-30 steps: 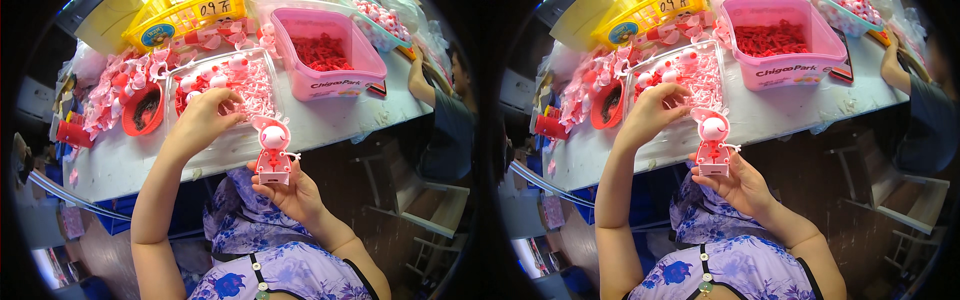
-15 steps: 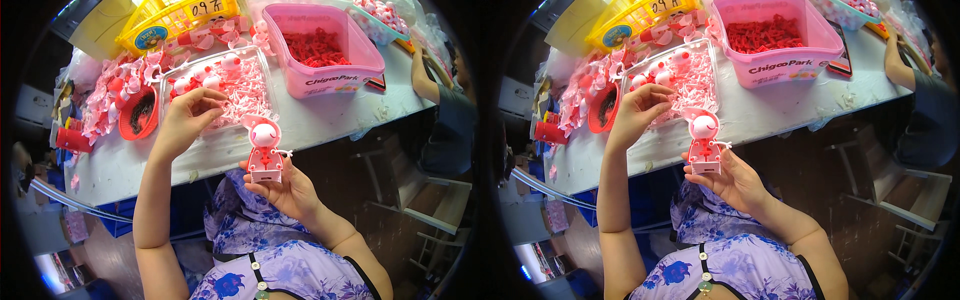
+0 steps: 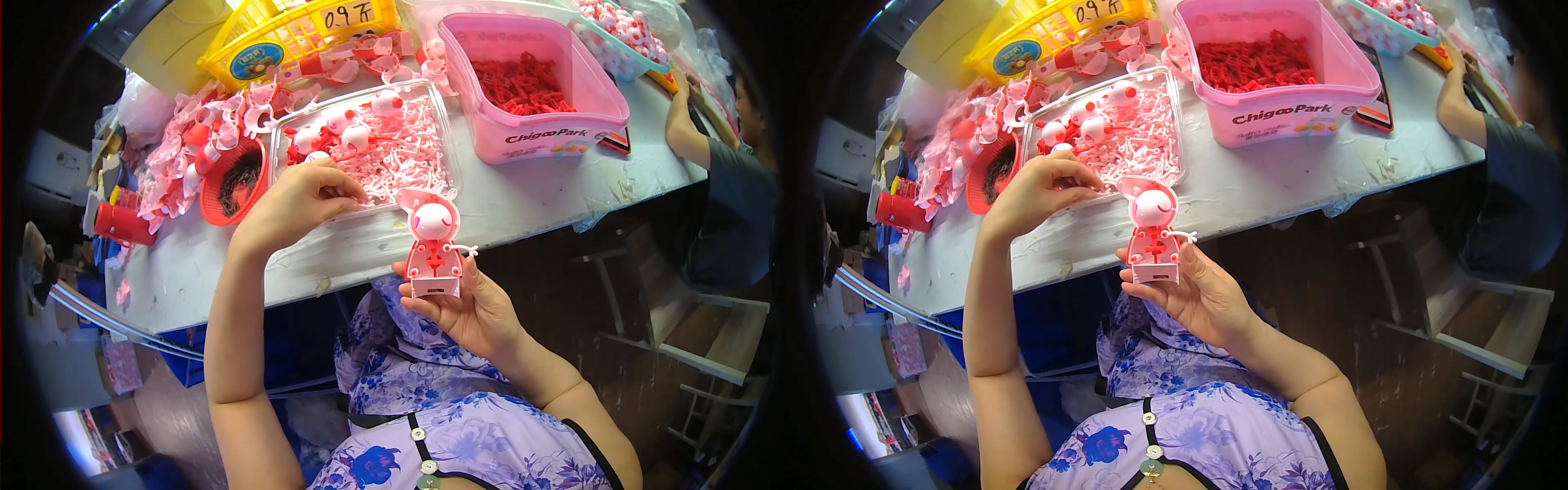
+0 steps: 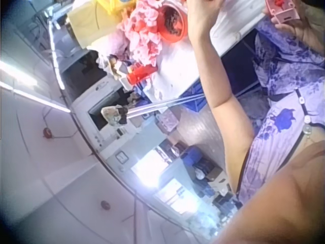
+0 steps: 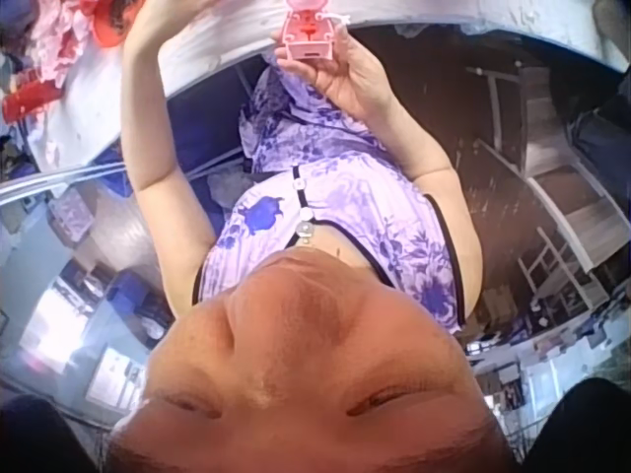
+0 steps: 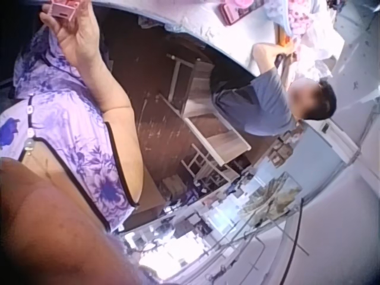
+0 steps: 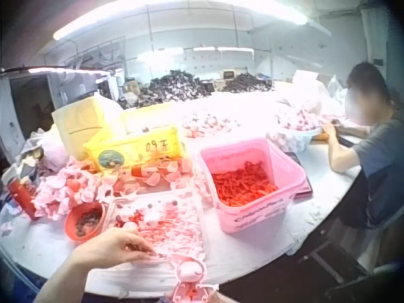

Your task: The person assembles small pink and white plastic toys by hand. They pick up a white head piece and a pink body frame, insert the head into the body, and attach small red limbs to the frame. The process is repeated for multiple units, with finished toys placed into a yellow basket.

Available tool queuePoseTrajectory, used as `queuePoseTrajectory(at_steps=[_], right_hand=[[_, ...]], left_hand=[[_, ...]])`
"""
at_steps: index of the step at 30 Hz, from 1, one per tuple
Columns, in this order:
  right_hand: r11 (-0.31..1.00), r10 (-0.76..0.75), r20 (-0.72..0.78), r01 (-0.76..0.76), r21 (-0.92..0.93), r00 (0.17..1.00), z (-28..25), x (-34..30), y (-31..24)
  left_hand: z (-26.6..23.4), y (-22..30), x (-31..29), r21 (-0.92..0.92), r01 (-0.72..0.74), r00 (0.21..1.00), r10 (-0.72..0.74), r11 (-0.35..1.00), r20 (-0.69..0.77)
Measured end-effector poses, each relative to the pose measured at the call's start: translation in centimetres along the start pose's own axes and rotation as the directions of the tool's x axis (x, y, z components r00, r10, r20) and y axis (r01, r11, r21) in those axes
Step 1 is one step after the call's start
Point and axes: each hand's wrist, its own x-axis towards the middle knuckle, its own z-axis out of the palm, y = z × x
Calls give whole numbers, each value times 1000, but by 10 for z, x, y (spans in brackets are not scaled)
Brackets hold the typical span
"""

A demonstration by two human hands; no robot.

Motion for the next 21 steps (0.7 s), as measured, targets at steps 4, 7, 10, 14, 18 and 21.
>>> queuePoseTrajectory(at_steps=[4, 7, 10, 14, 18, 21], right_hand=[[1000, 1, 3, -1, -11, 1000, 0, 0, 0], [1000, -1, 11, 1, -5, 1000, 2, 0, -1], [1000, 13, 10, -13, 26, 1000, 1, 2, 0], [997, 30, 18, -31, 63, 999, 3, 2, -2], [995, 55, 47, -59, 82, 997, 11, 1, -1], [989, 78, 46, -83, 125, 996, 11, 2, 1]], left_hand=[[-5, 7, 0, 133, 39, 999, -44, 990, 33], [-5, 8, -8, 58, 12, 993, -5, 998, -116], [5, 22, -21, -52, -97, 958, 79, 994, -274], [34, 45, -41, 229, -300, 817, 374, 926, -440], [54, 39, -53, 495, -443, 636, 651, 747, -414], [57, 31, -55, 538, -499, 580, 723, 679, -375]])
